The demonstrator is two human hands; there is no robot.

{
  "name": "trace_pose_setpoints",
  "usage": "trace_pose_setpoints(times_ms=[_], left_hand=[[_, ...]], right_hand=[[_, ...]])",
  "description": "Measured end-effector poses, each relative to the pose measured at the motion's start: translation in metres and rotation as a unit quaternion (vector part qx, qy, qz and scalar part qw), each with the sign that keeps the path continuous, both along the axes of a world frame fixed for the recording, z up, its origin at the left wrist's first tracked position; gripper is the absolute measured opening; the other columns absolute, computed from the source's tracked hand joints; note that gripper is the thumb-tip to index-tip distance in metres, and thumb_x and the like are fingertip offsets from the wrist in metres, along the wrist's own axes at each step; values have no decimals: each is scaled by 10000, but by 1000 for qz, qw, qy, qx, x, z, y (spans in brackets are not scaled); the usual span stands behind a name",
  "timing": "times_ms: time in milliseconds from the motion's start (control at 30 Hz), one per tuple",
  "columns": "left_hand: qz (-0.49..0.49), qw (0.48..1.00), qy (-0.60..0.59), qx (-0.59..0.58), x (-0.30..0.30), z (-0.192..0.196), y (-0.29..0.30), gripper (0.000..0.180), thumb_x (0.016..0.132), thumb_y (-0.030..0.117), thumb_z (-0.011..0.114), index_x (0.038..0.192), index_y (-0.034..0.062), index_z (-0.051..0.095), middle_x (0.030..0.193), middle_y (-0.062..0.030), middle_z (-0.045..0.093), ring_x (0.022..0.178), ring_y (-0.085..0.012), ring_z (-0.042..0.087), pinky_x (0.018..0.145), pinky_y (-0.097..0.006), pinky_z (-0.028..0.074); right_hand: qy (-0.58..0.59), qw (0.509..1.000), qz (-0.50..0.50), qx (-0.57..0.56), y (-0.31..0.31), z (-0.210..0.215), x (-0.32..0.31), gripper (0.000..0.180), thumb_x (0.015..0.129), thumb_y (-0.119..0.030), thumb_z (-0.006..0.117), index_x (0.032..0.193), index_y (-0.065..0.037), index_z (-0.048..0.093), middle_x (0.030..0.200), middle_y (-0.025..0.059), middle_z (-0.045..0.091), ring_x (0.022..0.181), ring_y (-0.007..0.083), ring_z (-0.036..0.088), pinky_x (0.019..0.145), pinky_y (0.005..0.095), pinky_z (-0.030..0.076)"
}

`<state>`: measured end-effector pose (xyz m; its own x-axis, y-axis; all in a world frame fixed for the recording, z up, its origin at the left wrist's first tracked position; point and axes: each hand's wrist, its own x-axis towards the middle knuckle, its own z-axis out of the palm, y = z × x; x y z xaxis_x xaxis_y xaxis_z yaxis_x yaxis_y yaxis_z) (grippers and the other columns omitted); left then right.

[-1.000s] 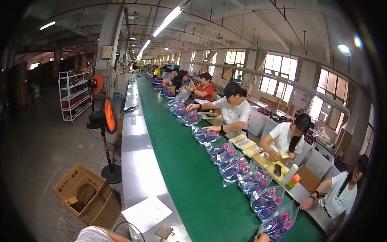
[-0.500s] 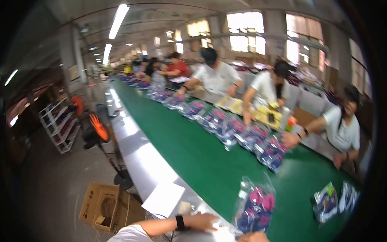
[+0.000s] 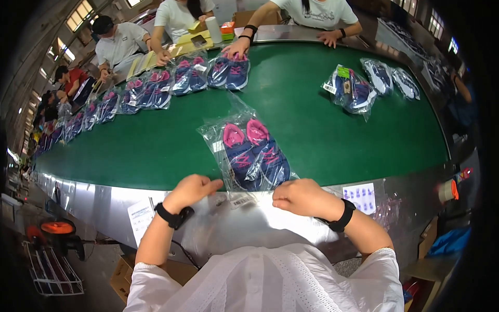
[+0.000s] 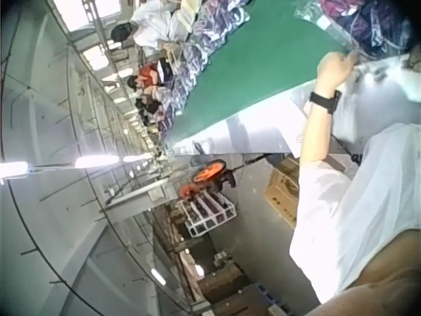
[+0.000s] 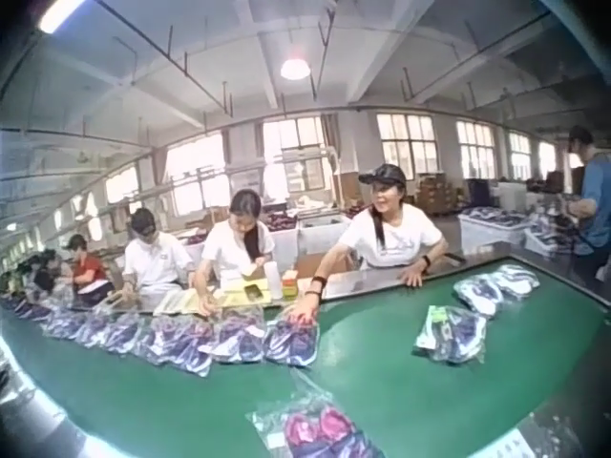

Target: The recorder is packaging finished shoes into clear plastic bags on a factory assembly line.

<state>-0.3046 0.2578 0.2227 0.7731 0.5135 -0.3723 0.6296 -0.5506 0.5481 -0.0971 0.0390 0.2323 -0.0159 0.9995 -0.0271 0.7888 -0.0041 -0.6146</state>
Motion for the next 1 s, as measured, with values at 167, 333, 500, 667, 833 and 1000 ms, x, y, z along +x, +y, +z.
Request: trace_pose_setpoints(times_ms=[167, 333, 500, 667, 833, 1000], left_hand=[[-50, 981, 40, -182, -10, -54, -44, 502, 870, 480, 512, 702, 36, 674, 663, -78, 644, 605, -151, 589, 597, -282, 456], [27, 912, -23, -409, -12, -65, -62, 426, 907, 386, 495, 771, 22, 670, 743, -37, 658, 742, -131, 631, 653, -242, 471], [29, 896, -73, -437, -26, -68, -57, 335, 916, 259, 482, 733, 37, 655, 734, -40, 649, 716, -108, 586, 688, -232, 445], [9, 924, -62, -377, -63, -60, -19, 323, 905, 259, 501, 722, 43, 657, 692, -39, 642, 664, -95, 551, 627, -216, 410], [17, 912, 20, -409, -82, -41, 30, 413, 940, 362, 434, 1062, -1, 586, 1006, -66, 647, 868, -122, 608, 713, -227, 462], [122, 929, -97, -335, -35, -30, 77, 428, 939, 372, 430, 1068, -13, 567, 989, -74, 643, 828, -120, 603, 681, -240, 487]], right_hand=[[-103, 993, 51, -40, -7, -17, -22, 253, 776, -262, 626, 940, -70, 605, 816, 112, 618, 761, 300, 616, 637, 391, 490], [-70, 997, 17, 39, 0, -15, -50, 381, 766, -255, 637, 1090, -72, 556, 875, 101, 624, 771, 274, 620, 642, 375, 495], [-141, 973, 108, -146, 0, -21, -58, 336, 805, -288, 584, 1100, -127, 580, 824, 93, 631, 766, 263, 624, 618, 371, 493], [-8, 991, 76, -106, 16, -9, -25, 294, 848, -316, 566, 1045, -106, 626, 929, 93, 652, 799, 266, 627, 687, 343, 499], [171, 983, -70, -5, 72, -23, 33, 252, 846, -269, 589, 943, -39, 627, 872, 116, 652, 780, 208, 627, 691, 325, 480], [122, 957, -258, 53, 136, -84, 83, 258, 805, -231, 513, 857, -4, 626, 852, 182, 643, 785, 288, 612, 699, 371, 473]])
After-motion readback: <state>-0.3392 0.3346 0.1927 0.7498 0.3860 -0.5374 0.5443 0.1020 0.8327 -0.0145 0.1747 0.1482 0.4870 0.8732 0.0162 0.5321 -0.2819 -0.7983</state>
